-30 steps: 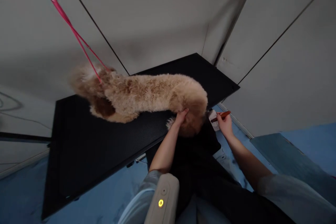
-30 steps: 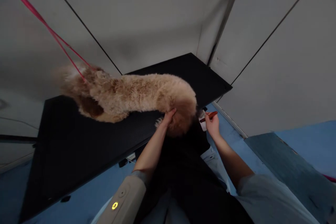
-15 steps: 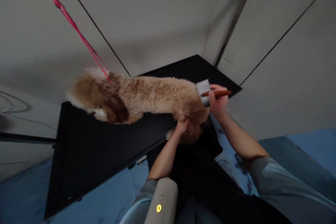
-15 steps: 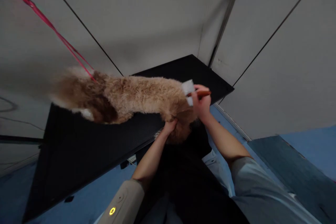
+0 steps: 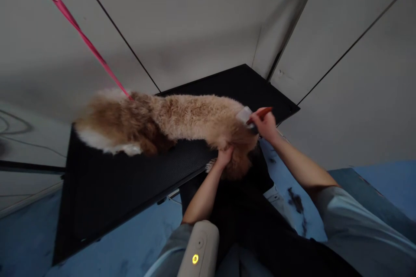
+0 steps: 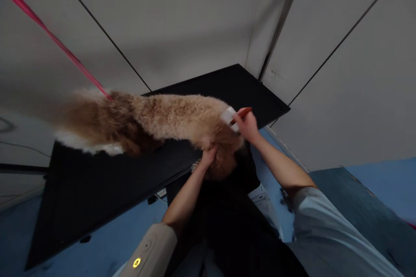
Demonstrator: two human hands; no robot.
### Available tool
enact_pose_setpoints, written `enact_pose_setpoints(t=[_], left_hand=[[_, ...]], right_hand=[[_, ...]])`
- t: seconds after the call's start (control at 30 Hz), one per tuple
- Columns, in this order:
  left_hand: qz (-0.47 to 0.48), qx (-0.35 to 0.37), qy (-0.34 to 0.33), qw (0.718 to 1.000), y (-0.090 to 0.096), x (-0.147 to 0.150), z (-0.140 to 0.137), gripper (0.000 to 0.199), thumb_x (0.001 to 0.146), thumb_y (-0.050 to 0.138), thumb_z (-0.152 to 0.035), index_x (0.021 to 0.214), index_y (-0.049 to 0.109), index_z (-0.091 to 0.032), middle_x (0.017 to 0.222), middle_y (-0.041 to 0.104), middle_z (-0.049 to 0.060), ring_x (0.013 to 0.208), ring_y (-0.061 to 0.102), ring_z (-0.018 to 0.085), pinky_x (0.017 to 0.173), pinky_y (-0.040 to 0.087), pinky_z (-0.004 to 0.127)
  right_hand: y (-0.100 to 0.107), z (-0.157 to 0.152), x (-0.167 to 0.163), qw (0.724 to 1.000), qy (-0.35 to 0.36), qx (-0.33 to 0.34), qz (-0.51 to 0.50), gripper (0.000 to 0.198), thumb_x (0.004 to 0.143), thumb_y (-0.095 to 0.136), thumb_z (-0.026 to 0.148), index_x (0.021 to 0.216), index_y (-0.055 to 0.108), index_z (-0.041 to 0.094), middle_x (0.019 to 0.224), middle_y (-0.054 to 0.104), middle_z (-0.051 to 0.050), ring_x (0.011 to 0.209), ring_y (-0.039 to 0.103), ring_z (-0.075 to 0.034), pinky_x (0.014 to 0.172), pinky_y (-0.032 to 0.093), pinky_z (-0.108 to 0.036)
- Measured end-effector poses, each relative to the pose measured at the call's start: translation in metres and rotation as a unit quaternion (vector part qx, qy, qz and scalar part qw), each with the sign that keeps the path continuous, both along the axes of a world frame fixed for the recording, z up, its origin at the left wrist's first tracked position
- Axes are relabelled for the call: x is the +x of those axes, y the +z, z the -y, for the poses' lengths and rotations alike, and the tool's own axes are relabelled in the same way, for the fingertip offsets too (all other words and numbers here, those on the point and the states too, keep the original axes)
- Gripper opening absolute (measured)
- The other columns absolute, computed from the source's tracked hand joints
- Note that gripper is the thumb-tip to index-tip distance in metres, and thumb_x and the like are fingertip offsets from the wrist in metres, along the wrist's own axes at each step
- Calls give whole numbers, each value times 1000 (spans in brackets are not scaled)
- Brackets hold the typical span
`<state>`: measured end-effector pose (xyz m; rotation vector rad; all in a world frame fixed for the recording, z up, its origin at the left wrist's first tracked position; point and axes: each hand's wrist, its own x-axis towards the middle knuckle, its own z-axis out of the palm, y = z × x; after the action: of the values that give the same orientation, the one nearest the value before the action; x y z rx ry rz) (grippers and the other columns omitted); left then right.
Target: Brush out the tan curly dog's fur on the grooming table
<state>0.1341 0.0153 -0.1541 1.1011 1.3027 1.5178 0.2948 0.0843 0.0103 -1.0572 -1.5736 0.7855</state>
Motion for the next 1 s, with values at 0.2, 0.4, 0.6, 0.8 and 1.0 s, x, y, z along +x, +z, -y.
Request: enact_pose_setpoints(t=[0.2, 0.4, 0.6, 0.8, 1.0], left_hand=[[10, -23, 5, 1000, 9, 0, 3, 46, 80, 69, -40, 120, 60, -19, 133, 62, 12, 133, 52, 29, 122, 33, 46], [-4, -57, 38, 998, 15, 2, 4, 46, 79, 68, -43, 115, 59, -17, 129, 63, 15, 130, 55, 30, 121, 33, 48], [2, -50, 36, 998, 19, 3, 5, 49, 79, 71, -44, 117, 61, -16, 135, 61, 16, 136, 50, 32, 125, 29, 44], [13, -50, 22, 998, 20, 7, 0, 43, 80, 69, -44, 111, 63, -16, 127, 66, 14, 131, 55, 27, 123, 32, 46], [49, -72, -16, 996, 21, 8, 0, 39, 78, 71, -47, 102, 65, -17, 117, 71, 14, 117, 64, 28, 112, 45, 49]], right_hand=[[-1, 7, 0, 999, 42, 5, -1, 28, 84, 62, 50, 83, 51, 25, 81, 65, -2, 78, 65, -19, 78, 55, -37], [-3, 2, -6, 991, -102, 46, -76, 24, 85, 61, 45, 85, 50, 23, 85, 64, -2, 79, 64, -17, 79, 54, -35], [4, -19, 9, 997, -59, -41, -32, 23, 76, 68, 35, 84, 52, 22, 70, 60, 2, 65, 59, -16, 67, 51, -33], [-10, 12, 11, 991, 20, -80, 106, 8, 82, 61, 30, 84, 61, 21, 67, 63, 1, 61, 60, -16, 63, 47, -30], [-33, 45, -60, 944, 46, -116, 305, 14, 84, 66, 34, 82, 63, 20, 80, 71, -9, 74, 64, -22, 69, 44, -32]])
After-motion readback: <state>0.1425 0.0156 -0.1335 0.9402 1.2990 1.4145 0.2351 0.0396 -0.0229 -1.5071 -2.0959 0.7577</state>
